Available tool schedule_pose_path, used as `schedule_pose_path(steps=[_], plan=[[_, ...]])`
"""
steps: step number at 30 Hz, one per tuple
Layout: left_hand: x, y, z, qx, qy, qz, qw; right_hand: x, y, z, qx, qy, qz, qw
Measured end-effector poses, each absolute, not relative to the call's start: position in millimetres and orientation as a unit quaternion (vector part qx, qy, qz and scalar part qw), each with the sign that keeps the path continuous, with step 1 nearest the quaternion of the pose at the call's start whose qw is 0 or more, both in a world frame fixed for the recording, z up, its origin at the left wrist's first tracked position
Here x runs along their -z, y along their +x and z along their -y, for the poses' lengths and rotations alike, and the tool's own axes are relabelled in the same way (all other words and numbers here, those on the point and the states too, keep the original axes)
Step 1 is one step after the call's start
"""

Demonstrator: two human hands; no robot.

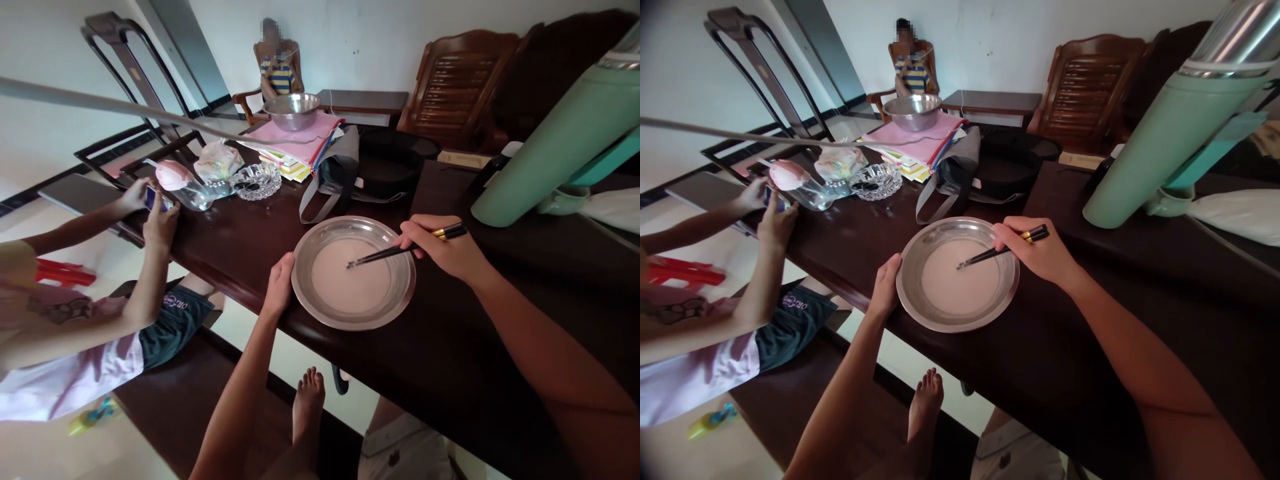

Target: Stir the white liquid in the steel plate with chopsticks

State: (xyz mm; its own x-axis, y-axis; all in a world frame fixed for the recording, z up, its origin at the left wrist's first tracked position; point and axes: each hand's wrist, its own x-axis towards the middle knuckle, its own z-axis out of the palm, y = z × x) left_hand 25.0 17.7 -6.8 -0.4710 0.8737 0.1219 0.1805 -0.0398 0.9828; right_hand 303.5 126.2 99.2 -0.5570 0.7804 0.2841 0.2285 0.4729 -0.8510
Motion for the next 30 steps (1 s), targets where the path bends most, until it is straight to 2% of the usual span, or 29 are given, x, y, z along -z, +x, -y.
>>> schedule_pose_path(steps=[4, 9, 13, 18, 23, 28, 30], plan=[[5.9, 25.3, -17.8, -0.583, 0.418, -0.630, 0.297, -99.8, 302.4, -125.0, -0.420, -0.273, 0.808, 0.309], [4.0, 26.4, -16.9, -0.575, 0.420, -0.638, 0.293, -98.3, 304.0, -127.0, -0.392, -0.317, 0.789, 0.350], [5.0, 25.5, -17.3, -0.580, 0.418, -0.635, 0.292, -98.5, 303.6, -125.5, -0.438, -0.272, 0.803, 0.300], [7.0, 24.2, -18.0, -0.585, 0.421, -0.628, 0.293, -99.1, 303.9, -126.6, -0.394, -0.321, 0.787, 0.349], [7.4, 24.1, -17.3, -0.589, 0.420, -0.623, 0.298, -98.2, 302.7, -126.2, -0.438, -0.271, 0.802, 0.302], [6.3, 24.7, -17.8, -0.588, 0.416, -0.627, 0.299, -98.0, 303.6, -128.2, -0.401, -0.326, 0.781, 0.351], [6.1, 24.8, -18.0, -0.585, 0.417, -0.630, 0.295, -99.0, 304.0, -126.8, -0.420, -0.319, 0.782, 0.332]])
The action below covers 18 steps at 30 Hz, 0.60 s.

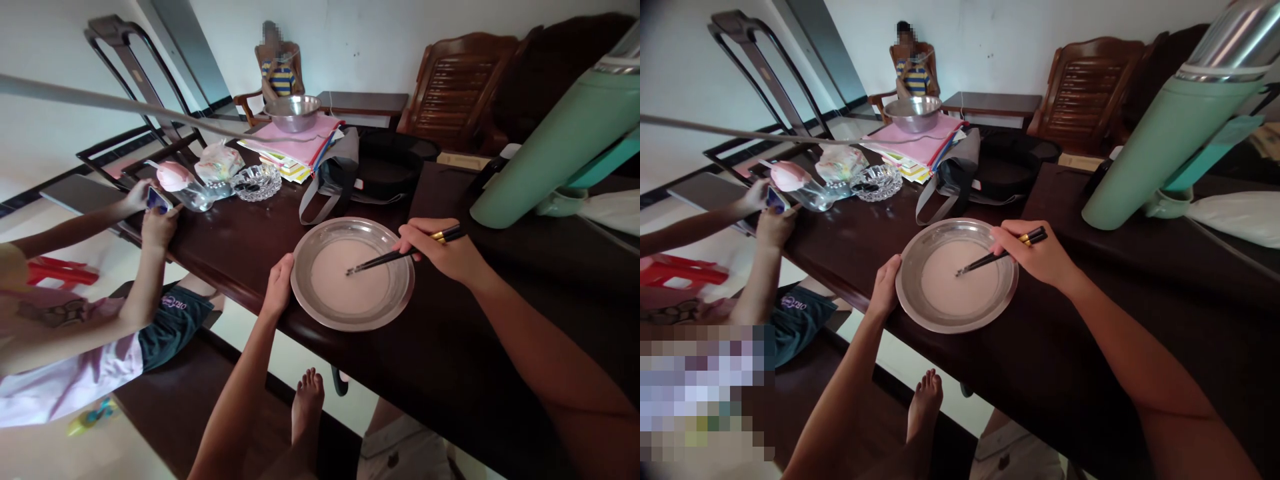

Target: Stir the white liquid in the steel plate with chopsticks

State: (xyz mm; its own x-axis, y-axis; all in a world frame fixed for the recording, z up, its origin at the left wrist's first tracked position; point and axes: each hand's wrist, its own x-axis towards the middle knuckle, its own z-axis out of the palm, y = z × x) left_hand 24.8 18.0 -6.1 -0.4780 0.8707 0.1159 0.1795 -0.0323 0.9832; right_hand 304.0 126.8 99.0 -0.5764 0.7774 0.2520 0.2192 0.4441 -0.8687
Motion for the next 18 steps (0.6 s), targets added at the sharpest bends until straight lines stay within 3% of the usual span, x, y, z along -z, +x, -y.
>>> schedule_pose_path(steps=[3, 8, 13, 18], plan=[[6.6, 24.3, -17.6, -0.584, 0.412, -0.633, 0.298, -99.0, 302.5, -124.9, -0.441, -0.264, 0.806, 0.295], [6.7, 24.2, -16.8, -0.579, 0.418, -0.634, 0.297, -98.2, 304.1, -127.7, -0.386, -0.314, 0.792, 0.355], [5.8, 24.6, -17.1, -0.582, 0.418, -0.633, 0.293, -99.2, 304.1, -125.4, -0.428, -0.265, 0.811, 0.299], [8.5, 23.9, -17.6, -0.586, 0.417, -0.624, 0.306, -98.6, 303.2, -126.0, -0.388, -0.305, 0.797, 0.348]])
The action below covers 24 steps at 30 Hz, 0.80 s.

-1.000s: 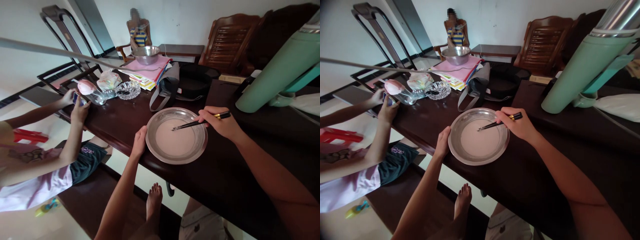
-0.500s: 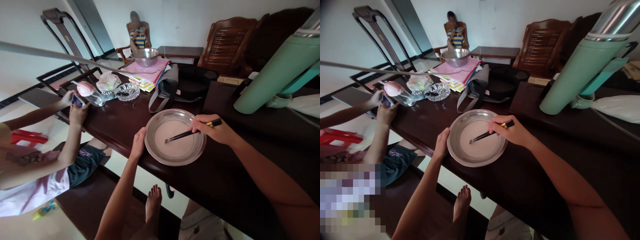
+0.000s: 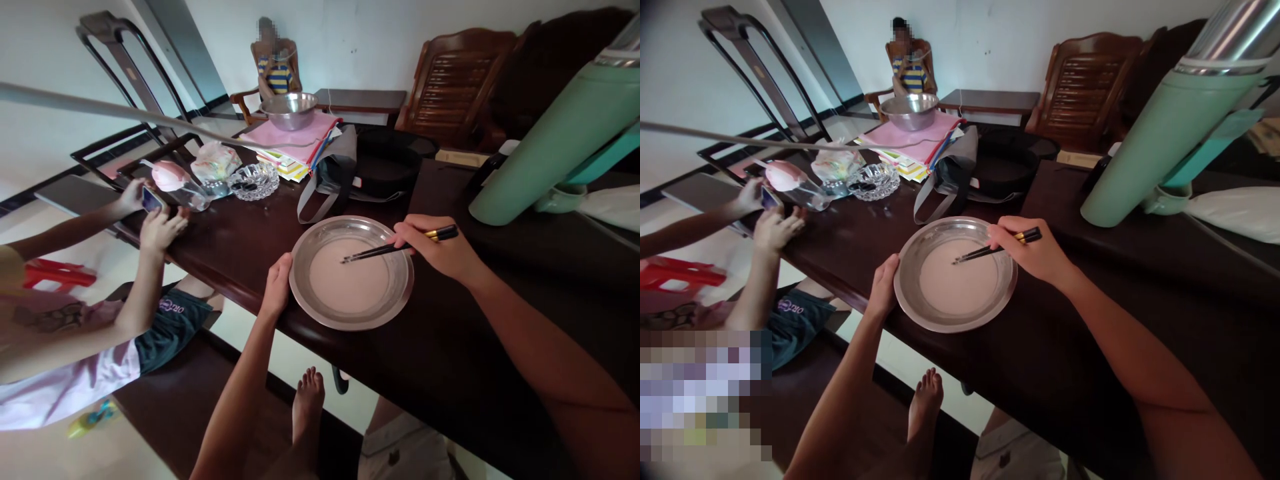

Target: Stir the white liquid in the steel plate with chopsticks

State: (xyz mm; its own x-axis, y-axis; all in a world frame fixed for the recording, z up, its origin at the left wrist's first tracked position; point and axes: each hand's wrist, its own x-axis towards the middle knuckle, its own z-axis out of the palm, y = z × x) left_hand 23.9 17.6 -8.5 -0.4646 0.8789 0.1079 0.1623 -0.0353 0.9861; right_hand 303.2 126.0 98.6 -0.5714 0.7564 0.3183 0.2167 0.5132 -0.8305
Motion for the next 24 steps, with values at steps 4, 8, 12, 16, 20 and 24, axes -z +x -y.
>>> schedule_pose_path(steps=[4, 8, 12, 16, 20, 24], plan=[[9.0, 24.3, -17.7, -0.591, 0.415, -0.619, 0.310, -98.3, 302.7, -125.2, -0.422, -0.269, 0.811, 0.304], [8.1, 24.7, -17.8, -0.591, 0.418, -0.618, 0.306, -95.9, 302.4, -127.3, -0.392, -0.291, 0.803, 0.343], [9.1, 24.0, -18.4, -0.589, 0.418, -0.619, 0.308, -96.3, 303.4, -127.4, -0.406, -0.297, 0.800, 0.328], [9.5, 24.0, -18.0, -0.589, 0.413, -0.624, 0.306, -96.5, 302.8, -127.1, -0.382, -0.262, 0.824, 0.325], [8.6, 24.5, -17.8, -0.589, 0.418, -0.624, 0.297, -96.9, 303.8, -127.1, -0.365, -0.301, 0.802, 0.366], [9.1, 23.6, -18.2, -0.588, 0.416, -0.624, 0.301, -98.5, 302.7, -125.3, -0.384, -0.260, 0.826, 0.320]])
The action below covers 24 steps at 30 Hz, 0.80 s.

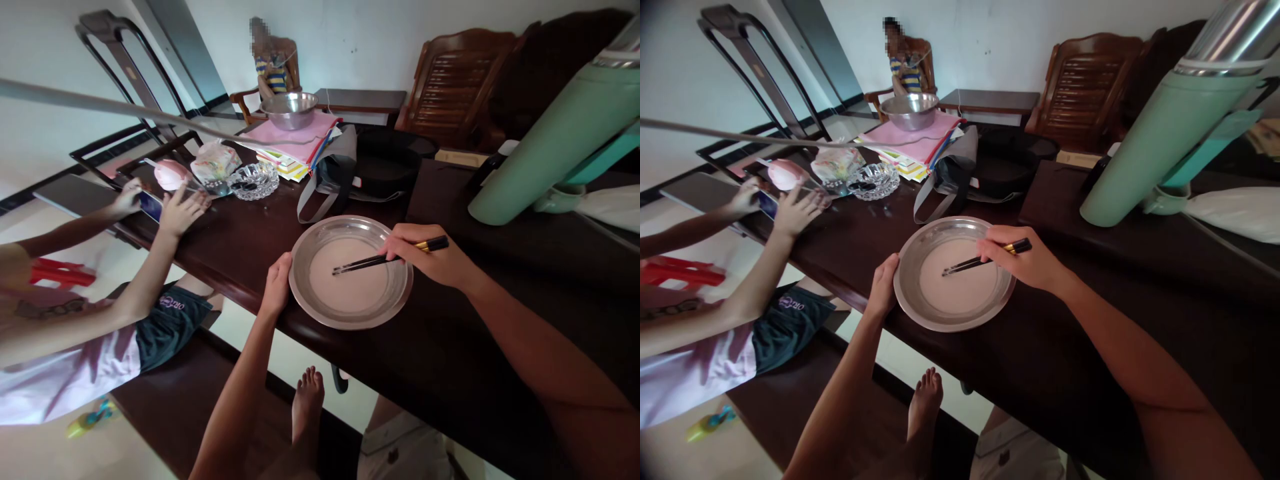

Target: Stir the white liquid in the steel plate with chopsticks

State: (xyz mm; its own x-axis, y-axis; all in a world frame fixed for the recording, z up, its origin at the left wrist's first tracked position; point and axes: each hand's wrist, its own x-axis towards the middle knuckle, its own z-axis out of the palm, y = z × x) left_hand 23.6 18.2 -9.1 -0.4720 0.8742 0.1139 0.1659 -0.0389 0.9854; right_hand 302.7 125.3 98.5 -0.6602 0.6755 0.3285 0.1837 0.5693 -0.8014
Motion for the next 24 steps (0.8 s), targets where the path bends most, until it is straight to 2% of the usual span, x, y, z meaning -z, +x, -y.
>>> schedule_pose_path(steps=[5, 10, 15, 20, 24], plan=[[10.5, 22.9, -17.8, -0.588, 0.416, -0.625, 0.302, -97.3, 303.8, -128.6, -0.359, -0.318, 0.798, 0.365], [7.6, 24.6, -16.9, -0.581, 0.414, -0.635, 0.295, -96.1, 303.8, -127.6, -0.427, -0.273, 0.803, 0.314], [6.4, 24.7, -17.1, -0.587, 0.416, -0.627, 0.299, -95.3, 303.8, -129.6, -0.412, -0.329, 0.771, 0.356], [9.6, 23.4, -17.9, -0.586, 0.410, -0.632, 0.299, -94.8, 302.3, -128.2, -0.446, -0.273, 0.797, 0.303], [11.4, 22.9, -17.1, -0.587, 0.402, -0.630, 0.310, -92.9, 303.4, -131.2, -0.417, -0.315, 0.775, 0.355]])
